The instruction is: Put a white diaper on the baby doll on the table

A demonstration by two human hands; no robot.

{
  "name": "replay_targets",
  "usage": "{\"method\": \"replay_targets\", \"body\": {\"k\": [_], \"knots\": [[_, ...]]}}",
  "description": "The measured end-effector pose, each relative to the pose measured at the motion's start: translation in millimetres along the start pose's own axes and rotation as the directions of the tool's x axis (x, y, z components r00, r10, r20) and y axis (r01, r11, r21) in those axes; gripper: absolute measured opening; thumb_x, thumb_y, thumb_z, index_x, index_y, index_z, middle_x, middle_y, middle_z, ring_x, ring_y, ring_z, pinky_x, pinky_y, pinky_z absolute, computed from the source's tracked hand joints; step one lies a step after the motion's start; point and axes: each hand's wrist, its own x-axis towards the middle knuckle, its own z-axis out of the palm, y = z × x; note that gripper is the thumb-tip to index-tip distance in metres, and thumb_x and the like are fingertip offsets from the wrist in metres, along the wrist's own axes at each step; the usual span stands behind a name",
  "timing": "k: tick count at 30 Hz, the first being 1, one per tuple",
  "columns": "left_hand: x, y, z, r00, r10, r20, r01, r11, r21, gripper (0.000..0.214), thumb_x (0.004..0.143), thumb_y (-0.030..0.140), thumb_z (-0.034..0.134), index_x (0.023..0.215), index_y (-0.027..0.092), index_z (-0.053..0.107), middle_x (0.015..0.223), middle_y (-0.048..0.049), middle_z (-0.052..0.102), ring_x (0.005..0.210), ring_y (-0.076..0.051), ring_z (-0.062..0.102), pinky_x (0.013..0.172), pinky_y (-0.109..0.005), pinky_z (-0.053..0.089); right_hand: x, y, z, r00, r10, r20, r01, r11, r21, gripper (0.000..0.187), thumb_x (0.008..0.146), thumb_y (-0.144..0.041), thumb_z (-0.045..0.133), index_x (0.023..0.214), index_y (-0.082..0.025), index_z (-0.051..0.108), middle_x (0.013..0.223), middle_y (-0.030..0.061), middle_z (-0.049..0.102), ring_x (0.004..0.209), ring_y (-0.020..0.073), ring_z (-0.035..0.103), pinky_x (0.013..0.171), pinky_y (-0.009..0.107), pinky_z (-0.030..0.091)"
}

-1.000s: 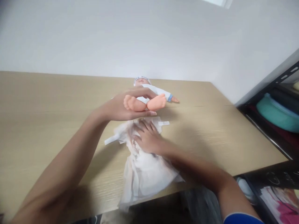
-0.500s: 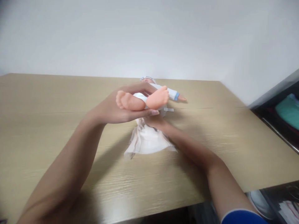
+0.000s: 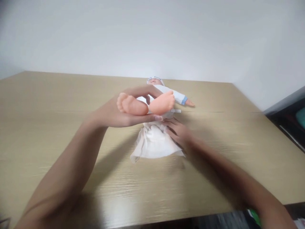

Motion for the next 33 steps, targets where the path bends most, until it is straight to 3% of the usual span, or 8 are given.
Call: {"method": "replay_targets", "body": {"k": [3,7,12,17,22,25,29,33], "knots": [[0.6,1.2,4.8,1.0,0.013,0.018,-0.012,0.998,-0.055,0.034,0.096,0.04,0.084,0.123,0.023,0.074,0.123,-0.0052,0.08,0.111,-0.024,0.074,0.101,-0.039,0.057,-37.0,22.8,-18.8,0.983,-0.114,0.146,0.099,0.989,0.108,0.041,0.117,-0.04,0.047,0.145,-0.023,0.072,0.144,0.0122,0.076,0.135,0.0273,0.071,0.119,0.051,0.057],[-0.6,1.6,15.9,0.998,0.022,0.053,-0.017,0.996,-0.092,0.032,0.095,0.038,0.084,0.122,0.023,0.075,0.121,-0.0059,0.081,0.112,-0.024,0.074,0.098,-0.038,0.058,-63.7,24.7,-35.1,1.0,-0.005,0.009,0.004,0.993,0.114,0.041,0.115,-0.042,0.05,0.15,-0.029,0.066,0.143,0.0116,0.074,0.137,0.0308,0.069,0.117,0.056,0.059],[-14.3,0.1,38.4,0.999,-0.011,0.053,0.013,0.999,-0.036,0.026,0.095,0.038,0.08,0.117,0.026,0.076,0.119,-0.0035,0.081,0.111,-0.025,0.071,0.098,-0.038,0.055,-49.0,-6.9,-30.7,0.975,0.012,-0.22,0.004,0.997,0.073,0.059,0.11,-0.056,0.055,0.161,-0.025,0.052,0.152,0.0169,0.067,0.141,0.0366,0.066,0.118,0.059,0.058],[-34.4,3.4,60.4,0.999,0.041,0.032,-0.04,0.999,-0.014,0.026,0.095,0.033,0.069,0.121,0.028,0.074,0.123,-0.0036,0.08,0.116,-0.027,0.067,0.107,-0.044,0.053,-27.1,-25.6,-24.2,0.991,-0.046,-0.123,0.061,0.991,0.119,0.066,0.108,-0.04,0.056,0.169,-0.021,0.04,0.167,0.014,0.058,0.157,0.0307,0.053,0.128,0.051,0.051],[-60.8,9.8,56.0,0.998,-0.064,0.0,0.064,0.995,0.073,0.036,0.097,0.043,0.071,0.13,0.029,0.07,0.131,-0.007,0.076,0.12,-0.03,0.068,0.102,-0.045,0.058,-18.9,-12.8,-36.8,0.987,-0.157,-0.035,0.158,0.986,0.047,0.049,0.107,-0.029,0.048,0.153,-0.023,0.062,0.154,0.0085,0.07,0.152,0.0265,0.059,0.137,0.053,0.038],[-87.2,-5.3,44.0,0.995,-0.101,-0.01,0.101,0.982,0.162,0.035,0.098,0.046,0.073,0.125,0.025,0.07,0.126,-0.0086,0.077,0.116,-0.029,0.071,0.103,-0.046,0.058,-26.3,1.2,-52.1,0.971,-0.235,0.051,0.235,0.972,0.003,0.049,0.108,-0.023,0.041,0.148,-0.026,0.068,0.156,0.0058,0.069,0.152,0.0242,0.059,0.138,0.052,0.036],[-128.3,-45.5,38.4,0.998,-0.01,0.063,-0.006,0.969,0.245,0.027,0.1,0.031,0.066,0.125,0.025,0.07,0.133,-0.0097,0.078,0.135,-0.032,0.066,0.113,-0.05,0.056,-40.7,23.3,-58.2,0.943,-0.286,0.169,0.302,0.95,-0.077,0.051,0.104,-0.016,0.041,0.137,-0.03,0.077,0.154,0.0031,0.071,0.153,0.0241,0.059,0.138,0.055,0.036],[-154.3,-68.9,48.9,0.993,0.015,0.116,-0.045,0.963,0.266,0.042,0.095,0.015,0.067,0.135,0.026,0.069,0.144,-0.0087,0.075,0.148,-0.034,0.058,0.117,-0.052,0.056,-48.1,42.3,-45.1,0.896,-0.432,0.098,0.439,0.896,-0.069,0.045,0.111,-0.018,0.042,0.134,-0.029,0.079,0.149,0.006,0.074,0.15,0.0249,0.063,0.133,0.054,0.045]]}}
